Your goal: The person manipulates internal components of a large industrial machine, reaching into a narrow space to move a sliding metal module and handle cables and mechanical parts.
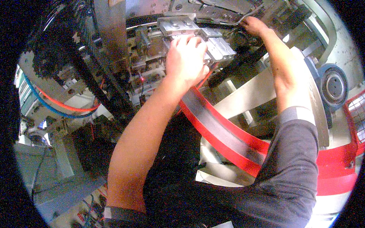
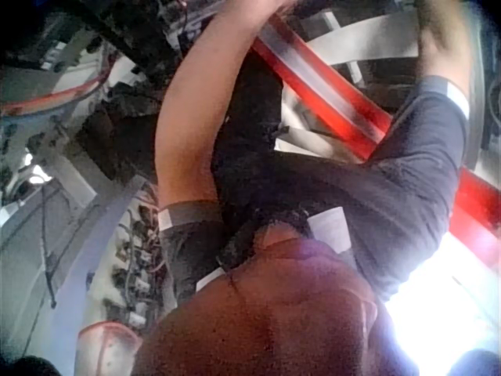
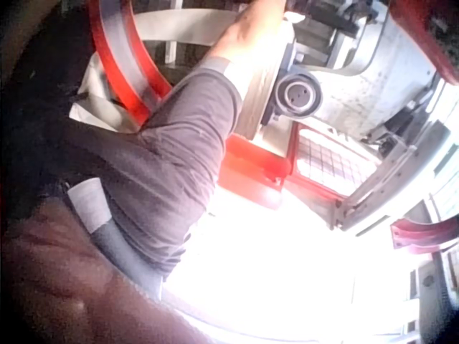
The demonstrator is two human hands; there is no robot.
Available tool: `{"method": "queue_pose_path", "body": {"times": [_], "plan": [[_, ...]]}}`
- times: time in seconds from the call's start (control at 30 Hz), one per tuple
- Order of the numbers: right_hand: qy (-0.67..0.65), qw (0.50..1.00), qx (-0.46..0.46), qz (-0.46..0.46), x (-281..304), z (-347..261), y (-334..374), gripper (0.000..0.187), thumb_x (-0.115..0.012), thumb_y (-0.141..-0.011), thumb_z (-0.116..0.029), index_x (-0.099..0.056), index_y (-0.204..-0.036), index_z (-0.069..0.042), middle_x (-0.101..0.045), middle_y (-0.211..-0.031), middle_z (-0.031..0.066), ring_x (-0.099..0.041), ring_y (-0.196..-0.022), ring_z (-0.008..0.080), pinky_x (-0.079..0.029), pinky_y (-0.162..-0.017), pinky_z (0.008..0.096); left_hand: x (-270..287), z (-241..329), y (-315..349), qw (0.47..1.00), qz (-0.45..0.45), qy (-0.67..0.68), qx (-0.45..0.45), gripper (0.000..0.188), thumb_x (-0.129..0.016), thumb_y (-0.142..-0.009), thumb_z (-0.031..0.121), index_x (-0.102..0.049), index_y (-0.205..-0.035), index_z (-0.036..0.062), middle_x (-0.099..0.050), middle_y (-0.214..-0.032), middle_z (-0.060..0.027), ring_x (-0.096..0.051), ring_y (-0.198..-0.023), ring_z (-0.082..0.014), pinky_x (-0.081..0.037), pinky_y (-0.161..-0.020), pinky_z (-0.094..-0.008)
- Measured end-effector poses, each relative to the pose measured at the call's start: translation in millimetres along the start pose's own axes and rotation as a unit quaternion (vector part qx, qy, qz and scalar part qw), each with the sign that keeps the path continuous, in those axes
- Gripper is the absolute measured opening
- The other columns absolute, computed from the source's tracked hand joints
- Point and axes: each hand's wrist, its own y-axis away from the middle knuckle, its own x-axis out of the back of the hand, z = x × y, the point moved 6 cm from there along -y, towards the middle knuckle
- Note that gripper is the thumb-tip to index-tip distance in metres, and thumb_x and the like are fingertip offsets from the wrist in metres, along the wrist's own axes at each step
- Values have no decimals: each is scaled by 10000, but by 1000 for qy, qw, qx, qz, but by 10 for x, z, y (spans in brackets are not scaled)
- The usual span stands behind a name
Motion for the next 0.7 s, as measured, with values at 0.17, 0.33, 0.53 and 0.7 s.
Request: {"method": "queue_pose_path", "body": {"times": [0.17, 0.33, 0.53, 0.7], "plan": [[96, 995, 31, -19, 117, -170, -11, 292, -511, -882, -254, -622, -980, -2, -617, -991, 233, -583, -953, 401, -474, -812, 461, -4, -25, -2, 1000, 1, -7, -4, 369, -678, -674, 287, -649, -996, 109, -589, -1130, -87, -476, -1161, -231, -332, -973, -369], [112, 992, 56, -7, 104, -250, -39, 270, -503, -874, -237, -628, -966, -16, -630, -931, 229, -595, -897, 413, -488, -771, 474, -7, -33, 8, 1000, 10, -5, -5, 353, -675, -679, 280, -644, -981, 99, -592, -1118, -89, -481, -1153, -232, -339, -964, -374], [133, 990, 26, -47, -115, 28, -75, 236, -514, -807, -175, -624, -923, -1, -626, -919, 245, -598, -884, 418, -489, -763, 476, 30, 36, -2, 999, 35, 9, -9, 312, -671, -688, 261, -642, -943, 83, -603, -1082, -99, -496, -1135, -236, -344, -956, -371], [14, 998, -59, 19, -107, -169, -84, 257, -531, -811, -197, -618, -887, 33, -619, -891, 263, -594, -899, 422, -475, -781, 478, 69, -61, 36, 998, 54, 11, -9, 302, -659, -682, 230, -646, -938, 70, -606, -1080, -113, -509, -1120, -245, -342, -959, -374]]}}
